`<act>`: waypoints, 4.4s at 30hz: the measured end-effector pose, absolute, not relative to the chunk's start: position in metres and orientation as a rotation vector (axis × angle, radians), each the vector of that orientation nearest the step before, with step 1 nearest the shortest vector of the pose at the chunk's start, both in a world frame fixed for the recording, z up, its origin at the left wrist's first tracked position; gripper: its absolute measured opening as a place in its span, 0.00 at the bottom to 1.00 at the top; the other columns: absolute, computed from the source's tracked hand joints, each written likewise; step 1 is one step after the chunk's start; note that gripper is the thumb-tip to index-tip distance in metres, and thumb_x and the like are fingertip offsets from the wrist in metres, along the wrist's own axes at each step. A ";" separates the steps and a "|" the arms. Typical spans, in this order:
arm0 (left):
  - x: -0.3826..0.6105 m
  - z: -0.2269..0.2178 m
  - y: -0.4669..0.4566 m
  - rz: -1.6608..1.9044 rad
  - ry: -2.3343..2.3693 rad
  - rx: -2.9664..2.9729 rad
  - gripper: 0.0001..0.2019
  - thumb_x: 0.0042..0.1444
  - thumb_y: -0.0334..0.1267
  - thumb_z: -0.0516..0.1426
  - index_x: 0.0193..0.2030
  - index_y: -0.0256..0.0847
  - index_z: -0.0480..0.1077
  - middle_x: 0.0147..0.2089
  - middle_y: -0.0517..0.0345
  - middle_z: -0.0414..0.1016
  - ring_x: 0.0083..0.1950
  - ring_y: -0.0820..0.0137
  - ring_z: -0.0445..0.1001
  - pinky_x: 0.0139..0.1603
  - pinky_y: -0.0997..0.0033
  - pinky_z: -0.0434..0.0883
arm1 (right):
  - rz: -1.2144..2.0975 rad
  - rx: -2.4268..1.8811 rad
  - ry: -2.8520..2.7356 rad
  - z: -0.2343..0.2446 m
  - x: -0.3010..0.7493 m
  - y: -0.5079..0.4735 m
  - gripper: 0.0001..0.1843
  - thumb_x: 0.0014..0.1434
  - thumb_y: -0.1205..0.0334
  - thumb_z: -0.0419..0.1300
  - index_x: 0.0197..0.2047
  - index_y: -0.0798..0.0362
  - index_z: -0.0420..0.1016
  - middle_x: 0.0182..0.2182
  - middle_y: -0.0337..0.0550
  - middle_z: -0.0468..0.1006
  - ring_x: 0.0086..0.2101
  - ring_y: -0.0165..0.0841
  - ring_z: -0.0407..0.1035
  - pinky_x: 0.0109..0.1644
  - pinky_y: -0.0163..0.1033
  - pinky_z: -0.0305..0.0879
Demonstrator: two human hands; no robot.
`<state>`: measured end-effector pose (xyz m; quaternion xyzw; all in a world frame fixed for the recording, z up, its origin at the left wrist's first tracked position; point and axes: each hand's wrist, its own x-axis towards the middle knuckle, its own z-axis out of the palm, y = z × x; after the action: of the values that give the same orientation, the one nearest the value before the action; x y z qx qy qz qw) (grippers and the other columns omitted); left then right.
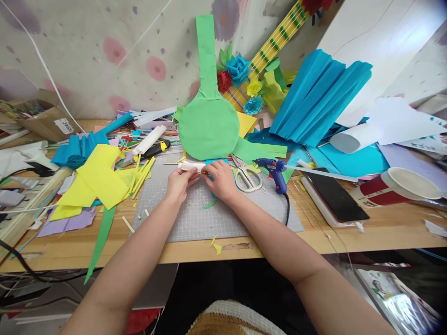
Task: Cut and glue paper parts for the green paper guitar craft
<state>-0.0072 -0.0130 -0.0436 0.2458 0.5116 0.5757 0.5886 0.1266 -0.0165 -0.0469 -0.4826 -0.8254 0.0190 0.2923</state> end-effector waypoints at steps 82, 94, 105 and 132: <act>-0.009 -0.039 -0.018 1.312 1.167 0.576 0.05 0.43 0.24 0.60 0.29 0.33 0.70 0.30 0.55 0.75 0.30 0.74 0.75 0.35 0.73 0.73 | 0.086 -1.321 -2.201 -0.045 0.130 -0.013 0.07 0.58 0.62 0.52 0.33 0.53 0.70 0.32 0.45 0.71 0.36 0.36 0.59 0.40 0.40 0.52; -0.003 -0.041 -0.021 1.353 1.192 0.725 0.11 0.37 0.25 0.63 0.30 0.35 0.70 0.30 0.58 0.74 0.28 0.76 0.73 0.27 0.78 0.72 | 0.445 -1.368 -2.029 -0.049 0.128 -0.010 0.01 0.53 0.67 0.56 0.30 0.53 0.68 0.30 0.39 0.73 0.33 0.30 0.62 0.38 0.35 0.55; -0.016 -0.037 -0.015 1.372 1.149 0.658 0.09 0.37 0.24 0.61 0.28 0.37 0.69 0.29 0.61 0.73 0.30 0.76 0.73 0.27 0.80 0.71 | 0.814 -1.390 -1.614 -0.044 0.133 -0.010 0.10 0.58 0.53 0.50 0.36 0.51 0.62 0.20 0.34 0.71 0.22 0.27 0.66 0.28 0.33 0.61; -0.008 -0.038 -0.019 1.345 1.126 0.676 0.06 0.40 0.26 0.60 0.29 0.33 0.71 0.29 0.57 0.74 0.29 0.76 0.73 0.30 0.75 0.72 | 1.481 -1.048 -1.096 -0.061 0.130 -0.001 0.19 0.42 0.72 0.63 0.33 0.51 0.57 0.18 0.28 0.70 0.22 0.26 0.71 0.32 0.34 0.70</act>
<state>-0.0082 -0.0193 -0.0382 0.2905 0.4837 0.5776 0.5900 0.1295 -0.0008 -0.0608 -0.4311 -0.4509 0.6095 0.4892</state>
